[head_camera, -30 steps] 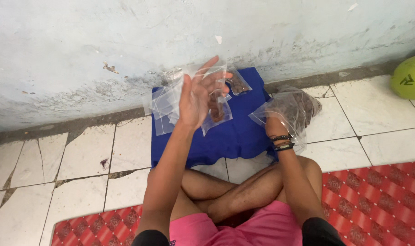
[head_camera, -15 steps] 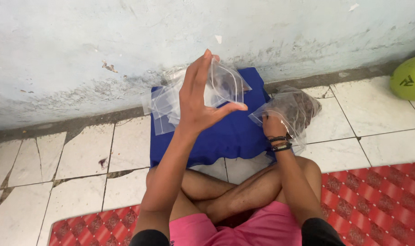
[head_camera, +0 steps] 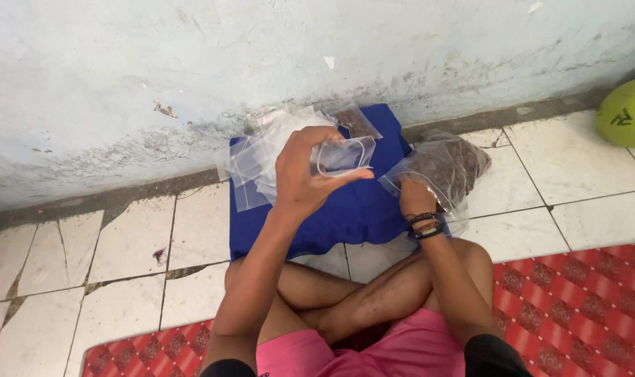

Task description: The person fills small plastic bags with beans by hand and seals each bag.

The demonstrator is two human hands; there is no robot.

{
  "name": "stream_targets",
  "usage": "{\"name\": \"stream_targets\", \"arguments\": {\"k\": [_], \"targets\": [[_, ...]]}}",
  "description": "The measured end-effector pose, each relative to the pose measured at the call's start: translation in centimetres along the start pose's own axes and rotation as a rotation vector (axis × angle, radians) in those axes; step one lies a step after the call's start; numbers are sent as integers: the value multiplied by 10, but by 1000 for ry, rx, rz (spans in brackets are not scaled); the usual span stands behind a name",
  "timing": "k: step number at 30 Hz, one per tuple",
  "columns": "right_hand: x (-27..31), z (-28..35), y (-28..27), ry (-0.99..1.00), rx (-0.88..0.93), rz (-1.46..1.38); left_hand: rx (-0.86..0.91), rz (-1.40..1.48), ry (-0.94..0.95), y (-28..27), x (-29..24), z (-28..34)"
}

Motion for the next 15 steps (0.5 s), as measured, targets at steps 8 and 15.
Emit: {"name": "stream_targets", "arguments": {"k": [8,15], "targets": [[12,12,-14,51,21,13,170,-7,-265,7,23,23],[4,-1,5,96,-24,-7,371,42,-468,9,42,55]]}}
Point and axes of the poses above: each hand's wrist, its own z-axis away from the middle knuckle, its own y-axis out of the palm, x = y × z, the point moved 4 cm from there along -z, towards the middle knuckle, and after that the axes turned 6 degrees about x, right-handed, at the moved point
